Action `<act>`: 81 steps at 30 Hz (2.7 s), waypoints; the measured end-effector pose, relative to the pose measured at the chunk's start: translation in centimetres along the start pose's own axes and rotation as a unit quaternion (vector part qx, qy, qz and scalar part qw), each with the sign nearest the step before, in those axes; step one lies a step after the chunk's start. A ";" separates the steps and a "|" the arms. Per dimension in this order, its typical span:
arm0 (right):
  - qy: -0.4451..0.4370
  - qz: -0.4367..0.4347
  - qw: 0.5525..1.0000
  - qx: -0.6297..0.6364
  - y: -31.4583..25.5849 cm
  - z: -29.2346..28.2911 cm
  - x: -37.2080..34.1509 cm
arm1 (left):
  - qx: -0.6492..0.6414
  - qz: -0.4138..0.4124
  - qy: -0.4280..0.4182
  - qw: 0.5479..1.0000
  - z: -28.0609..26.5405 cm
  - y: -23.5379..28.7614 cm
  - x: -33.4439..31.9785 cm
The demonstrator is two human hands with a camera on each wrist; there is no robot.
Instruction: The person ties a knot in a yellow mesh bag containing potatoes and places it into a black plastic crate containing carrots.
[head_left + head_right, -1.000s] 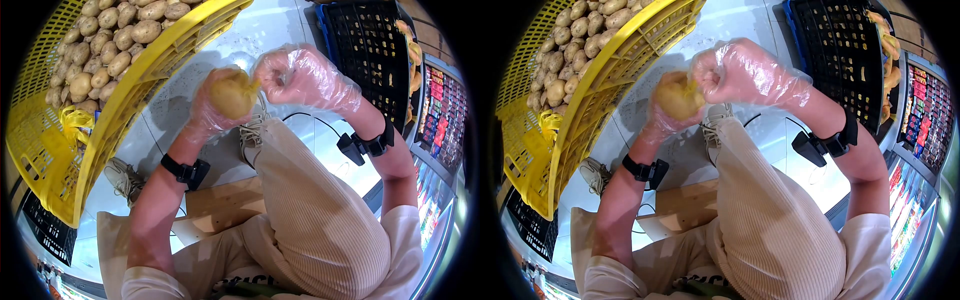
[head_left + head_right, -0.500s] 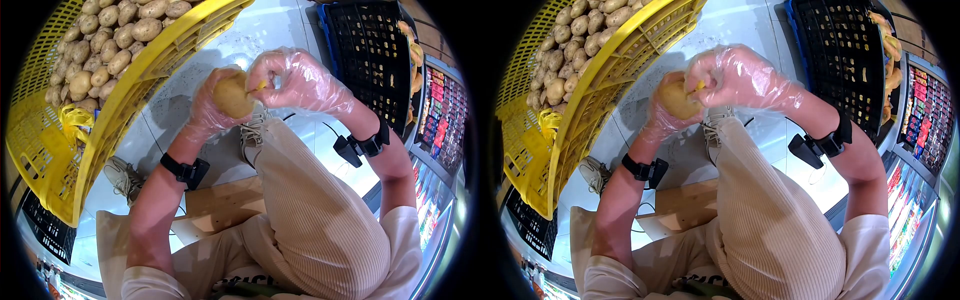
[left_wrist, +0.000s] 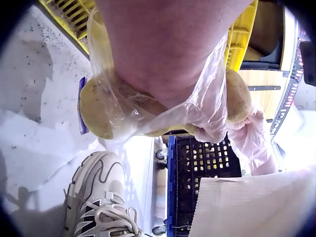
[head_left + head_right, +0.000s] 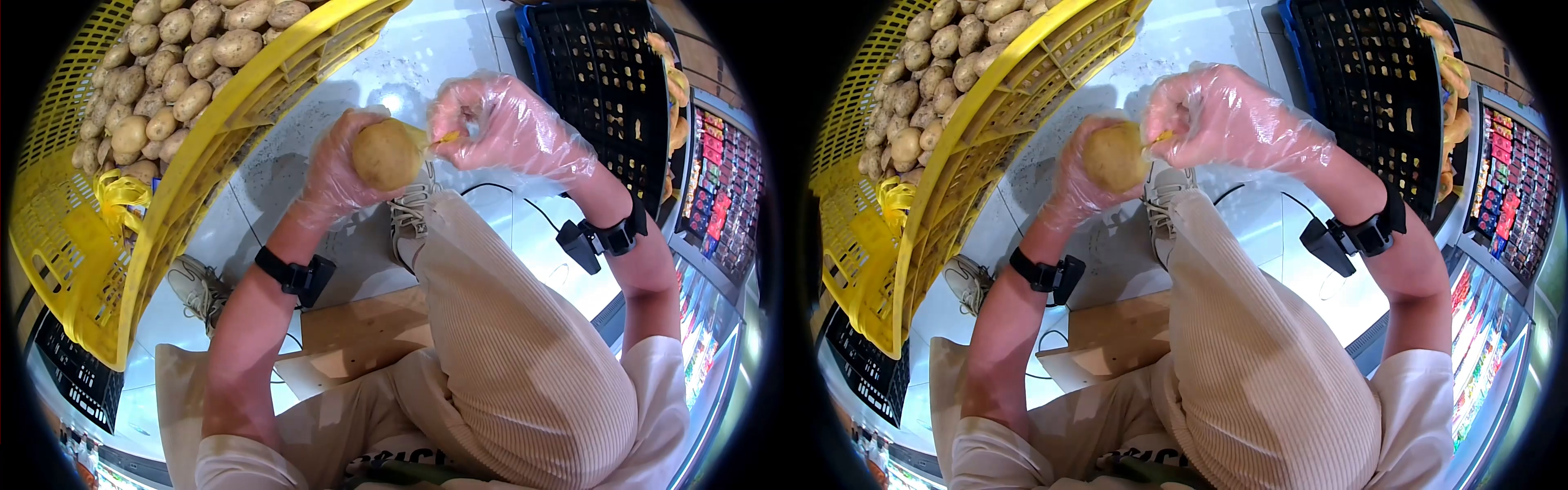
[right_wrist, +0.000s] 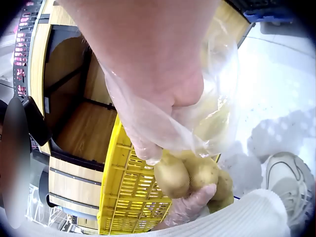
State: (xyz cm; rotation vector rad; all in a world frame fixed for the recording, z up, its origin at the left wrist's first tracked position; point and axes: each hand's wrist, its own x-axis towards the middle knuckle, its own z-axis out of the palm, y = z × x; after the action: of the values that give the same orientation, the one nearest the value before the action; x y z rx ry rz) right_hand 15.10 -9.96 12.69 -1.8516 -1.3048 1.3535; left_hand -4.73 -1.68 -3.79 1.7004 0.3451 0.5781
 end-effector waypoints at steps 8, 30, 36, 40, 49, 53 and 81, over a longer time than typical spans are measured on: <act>0.002 -0.017 1.000 0.012 0.7 0.0 0.2 | -0.001 0.001 0.007 1.000 0.1 -0.2 -0.5; 0.038 0.064 0.980 0.183 5.9 5.1 1.5 | 0.113 -0.004 -0.070 0.991 -3.3 0.7 0.7; 0.072 0.059 0.971 0.219 6.3 5.5 1.6 | 0.078 0.022 0.002 0.997 -1.5 2.4 1.8; 0.095 0.045 0.963 0.247 6.4 6.4 1.5 | -0.022 -0.013 0.046 0.999 -0.9 1.6 1.7; 0.190 0.006 0.976 0.111 7.4 7.0 1.5 | 0.069 0.014 0.018 0.997 -1.1 2.4 2.8; 0.179 0.028 0.980 0.085 6.4 6.7 1.4 | 0.110 0.063 0.009 0.992 -1.3 2.2 3.1; -0.121 0.112 0.985 -0.048 6.3 6.3 2.0 | 0.359 0.063 -0.219 0.905 -1.7 5.5 1.9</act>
State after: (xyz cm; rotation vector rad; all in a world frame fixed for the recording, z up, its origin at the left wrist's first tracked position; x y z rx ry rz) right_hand 12.04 -11.71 4.29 -1.9962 -1.3298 1.7068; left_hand -4.51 -0.45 2.11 2.5164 0.1199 0.1330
